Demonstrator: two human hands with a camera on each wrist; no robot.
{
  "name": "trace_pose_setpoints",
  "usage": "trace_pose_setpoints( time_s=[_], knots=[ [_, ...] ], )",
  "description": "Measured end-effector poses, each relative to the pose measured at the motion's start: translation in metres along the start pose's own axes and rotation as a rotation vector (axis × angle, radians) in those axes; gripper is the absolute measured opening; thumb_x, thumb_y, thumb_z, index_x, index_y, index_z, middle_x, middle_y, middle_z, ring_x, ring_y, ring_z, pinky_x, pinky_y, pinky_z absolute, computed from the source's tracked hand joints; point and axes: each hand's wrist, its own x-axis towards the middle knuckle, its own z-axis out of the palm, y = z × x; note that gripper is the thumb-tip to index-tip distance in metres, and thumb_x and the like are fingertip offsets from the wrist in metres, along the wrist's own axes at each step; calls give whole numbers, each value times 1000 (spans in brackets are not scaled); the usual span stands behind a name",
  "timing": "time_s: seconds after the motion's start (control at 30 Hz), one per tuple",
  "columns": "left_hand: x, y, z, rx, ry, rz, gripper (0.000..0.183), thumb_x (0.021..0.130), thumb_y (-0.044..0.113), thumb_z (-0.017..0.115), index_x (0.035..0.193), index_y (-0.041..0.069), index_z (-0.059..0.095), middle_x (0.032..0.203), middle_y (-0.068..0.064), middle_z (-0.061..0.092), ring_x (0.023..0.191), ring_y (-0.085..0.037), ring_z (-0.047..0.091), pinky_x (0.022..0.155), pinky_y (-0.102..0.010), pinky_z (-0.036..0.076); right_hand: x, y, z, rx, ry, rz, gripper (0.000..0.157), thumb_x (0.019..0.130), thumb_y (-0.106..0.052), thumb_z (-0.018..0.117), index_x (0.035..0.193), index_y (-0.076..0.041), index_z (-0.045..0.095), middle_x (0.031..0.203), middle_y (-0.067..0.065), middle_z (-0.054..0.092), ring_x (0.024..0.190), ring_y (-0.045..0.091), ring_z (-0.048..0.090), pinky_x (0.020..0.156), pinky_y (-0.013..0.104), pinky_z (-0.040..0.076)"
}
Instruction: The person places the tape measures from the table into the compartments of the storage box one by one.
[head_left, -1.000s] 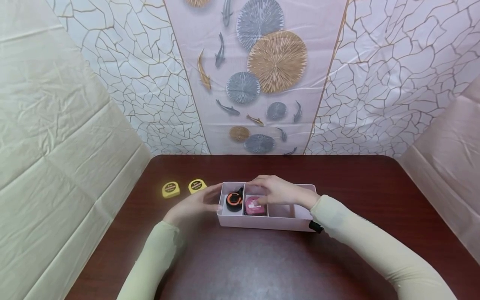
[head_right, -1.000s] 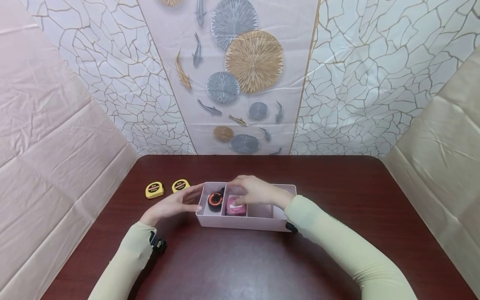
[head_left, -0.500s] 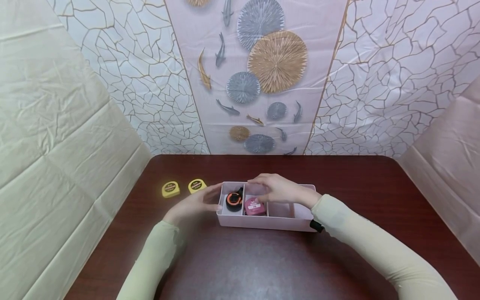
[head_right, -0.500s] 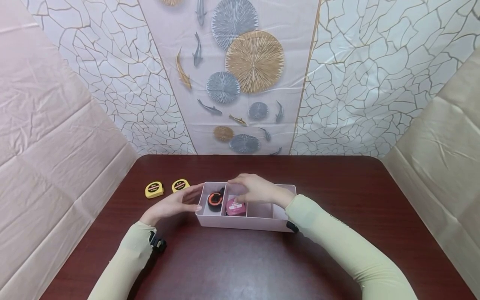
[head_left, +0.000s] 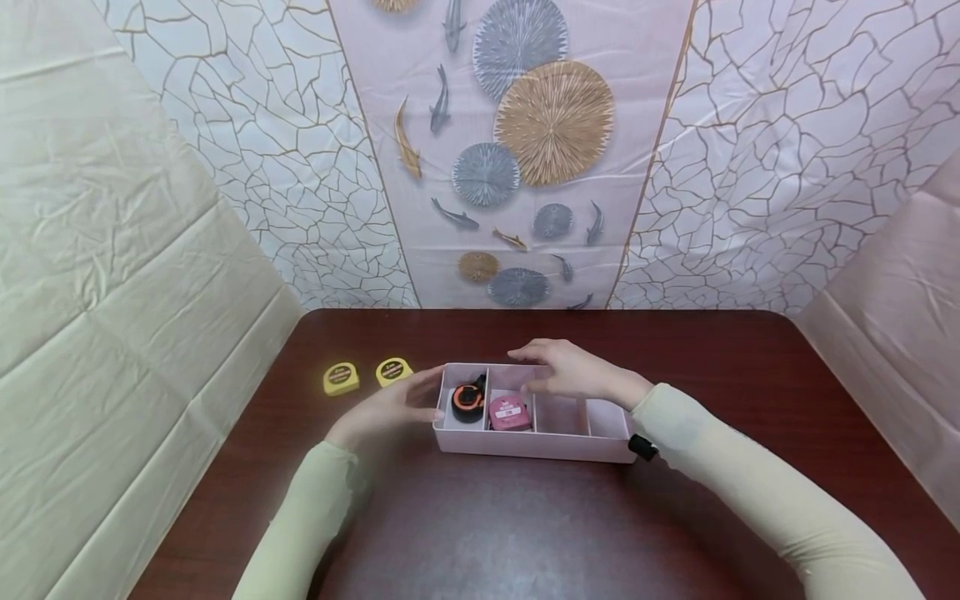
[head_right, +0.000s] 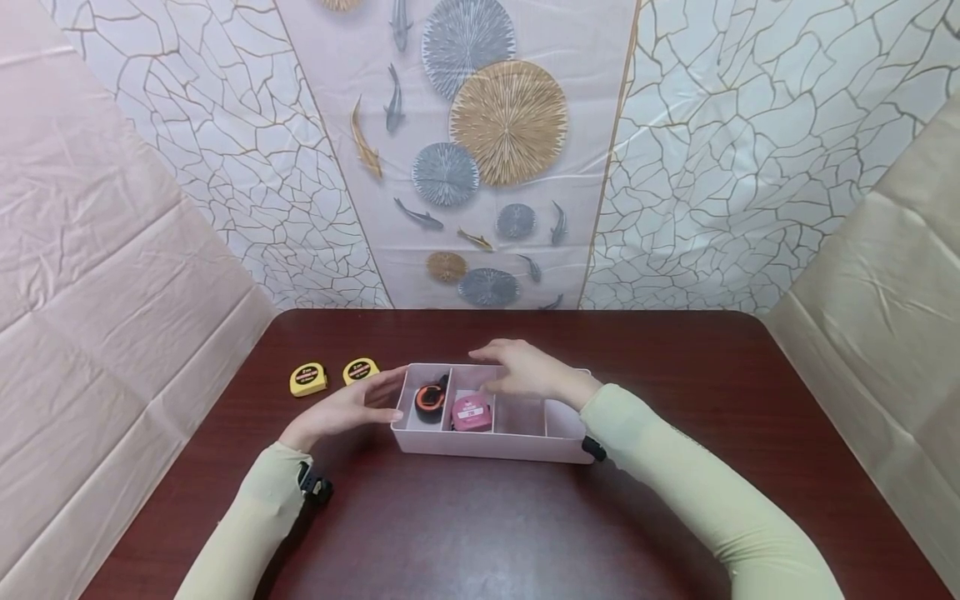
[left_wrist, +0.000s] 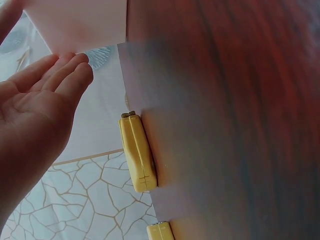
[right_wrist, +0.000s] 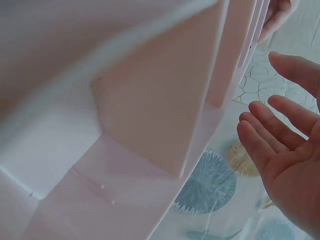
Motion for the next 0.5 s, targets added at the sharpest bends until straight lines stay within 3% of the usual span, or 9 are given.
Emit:
trace_pose_setpoints(
  time_s=[0.5],
  knots=[
    [0, 1, 0, 21, -1, 1, 81, 89, 21, 79, 158, 25, 36, 157, 8, 42, 145, -11, 36, 119, -42, 26, -14, 18, -11, -14, 4, 115, 53, 91, -20, 73, 140, -4, 59, 134, 15, 60, 121, 30, 58, 101, 49, 47]
  ],
)
